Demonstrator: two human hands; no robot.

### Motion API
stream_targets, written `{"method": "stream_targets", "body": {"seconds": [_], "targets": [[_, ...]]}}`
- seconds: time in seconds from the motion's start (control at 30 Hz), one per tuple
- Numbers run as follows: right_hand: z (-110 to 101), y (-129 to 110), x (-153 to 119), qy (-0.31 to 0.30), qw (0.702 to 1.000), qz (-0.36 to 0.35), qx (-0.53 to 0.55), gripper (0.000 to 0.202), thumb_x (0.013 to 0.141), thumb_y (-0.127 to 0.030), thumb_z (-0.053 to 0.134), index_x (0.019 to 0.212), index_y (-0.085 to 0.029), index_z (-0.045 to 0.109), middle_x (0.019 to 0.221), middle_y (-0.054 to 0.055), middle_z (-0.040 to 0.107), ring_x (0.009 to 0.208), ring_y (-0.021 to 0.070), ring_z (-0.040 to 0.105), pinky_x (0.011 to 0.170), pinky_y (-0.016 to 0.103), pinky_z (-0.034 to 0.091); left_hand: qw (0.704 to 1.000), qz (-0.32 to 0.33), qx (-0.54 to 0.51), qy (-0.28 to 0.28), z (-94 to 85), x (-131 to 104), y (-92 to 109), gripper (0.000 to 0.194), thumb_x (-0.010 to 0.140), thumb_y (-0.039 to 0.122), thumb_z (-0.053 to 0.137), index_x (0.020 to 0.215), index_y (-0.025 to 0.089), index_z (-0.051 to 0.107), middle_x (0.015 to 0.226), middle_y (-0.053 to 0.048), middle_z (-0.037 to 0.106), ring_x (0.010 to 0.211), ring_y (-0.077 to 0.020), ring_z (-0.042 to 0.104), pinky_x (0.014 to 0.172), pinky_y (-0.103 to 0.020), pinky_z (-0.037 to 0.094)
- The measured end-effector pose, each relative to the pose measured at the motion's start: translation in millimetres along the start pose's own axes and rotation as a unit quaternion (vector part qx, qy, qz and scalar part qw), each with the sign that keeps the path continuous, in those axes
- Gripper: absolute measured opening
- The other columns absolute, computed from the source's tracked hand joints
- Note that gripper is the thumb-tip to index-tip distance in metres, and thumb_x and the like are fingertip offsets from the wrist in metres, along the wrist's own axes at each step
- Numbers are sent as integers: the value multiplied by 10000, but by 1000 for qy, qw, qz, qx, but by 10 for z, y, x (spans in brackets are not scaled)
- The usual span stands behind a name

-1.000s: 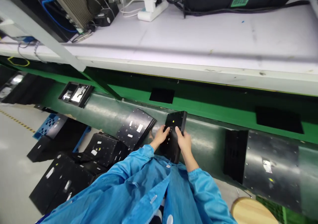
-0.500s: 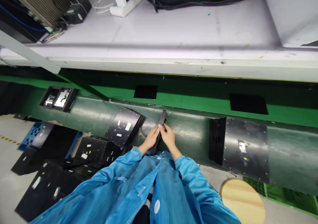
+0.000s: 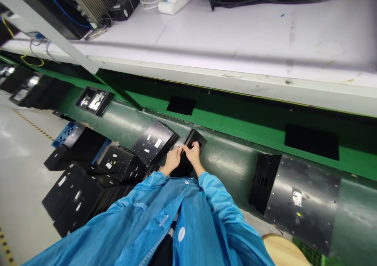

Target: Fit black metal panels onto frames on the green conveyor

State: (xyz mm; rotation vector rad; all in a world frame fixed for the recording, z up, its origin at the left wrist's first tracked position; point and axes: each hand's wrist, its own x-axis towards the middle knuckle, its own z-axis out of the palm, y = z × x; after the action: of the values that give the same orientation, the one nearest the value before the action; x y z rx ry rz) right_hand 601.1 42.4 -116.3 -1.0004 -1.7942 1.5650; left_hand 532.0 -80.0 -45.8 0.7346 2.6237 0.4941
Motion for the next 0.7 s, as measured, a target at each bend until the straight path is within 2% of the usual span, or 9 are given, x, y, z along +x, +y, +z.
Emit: {"method": "stream_targets", "body": {"seconds": [0.13,0.27,0.33,0.43,0.57,0.63,0.7], "targets": [[-203,95,-80,-22,997,-4,74,387,752,-543,713,892,-260,490,836,-29,534,791,189,503,800,339,448,994,-89,39,55,-57,114,-222,388,1122,329,347,1124,161,697,999,-174,776,986,-293,750,819,-323,454],[-416,135,13,-6,993,-9,119,286,732,-447,697,907,-257,575,874,-3,612,881,226,581,886,368,477,987,-92,56,121,-170,254,-438,398,1124,323,340,1114,150,698,962,-168,776,902,-277,746,743,-315,409],[-481,106,125,-13,987,-26,157,271,715,-419,660,926,-250,639,946,23,683,984,254,633,959,391,488,985,-68,64,148,-344,389,-609,395,1123,319,343,1093,154,701,951,-163,774,879,-268,737,728,-315,388],[-581,54,299,-5,979,-17,204,345,696,-416,611,962,-226,722,1008,59,760,1038,284,694,1007,426,509,980,-47,79,179,-755,679,-1014,382,1118,320,360,1078,156,703,932,-161,767,857,-262,720,723,-315,368],[-874,131,394,35,979,80,182,441,712,-461,600,1015,-188,767,957,101,807,973,317,759,921,443,577,981,-34,84,172,-1259,1088,-1660,353,1107,297,399,1001,170,710,929,-141,756,866,-242,698,739,-299,365],[-1086,254,389,60,978,153,128,451,715,-478,626,1015,-175,776,906,114,808,886,324,772,809,429,606,983,-37,86,159,-1371,1242,-1918,356,1104,292,401,986,170,715,925,-134,755,869,-233,692,741,-292,365],[-1289,408,384,87,971,211,69,440,713,-485,661,1011,-183,776,890,119,805,802,324,770,716,418,608,983,-45,96,152,-1393,1349,-2108,385,1106,315,392,981,169,725,934,-138,762,878,-234,696,740,-294,365]]}}
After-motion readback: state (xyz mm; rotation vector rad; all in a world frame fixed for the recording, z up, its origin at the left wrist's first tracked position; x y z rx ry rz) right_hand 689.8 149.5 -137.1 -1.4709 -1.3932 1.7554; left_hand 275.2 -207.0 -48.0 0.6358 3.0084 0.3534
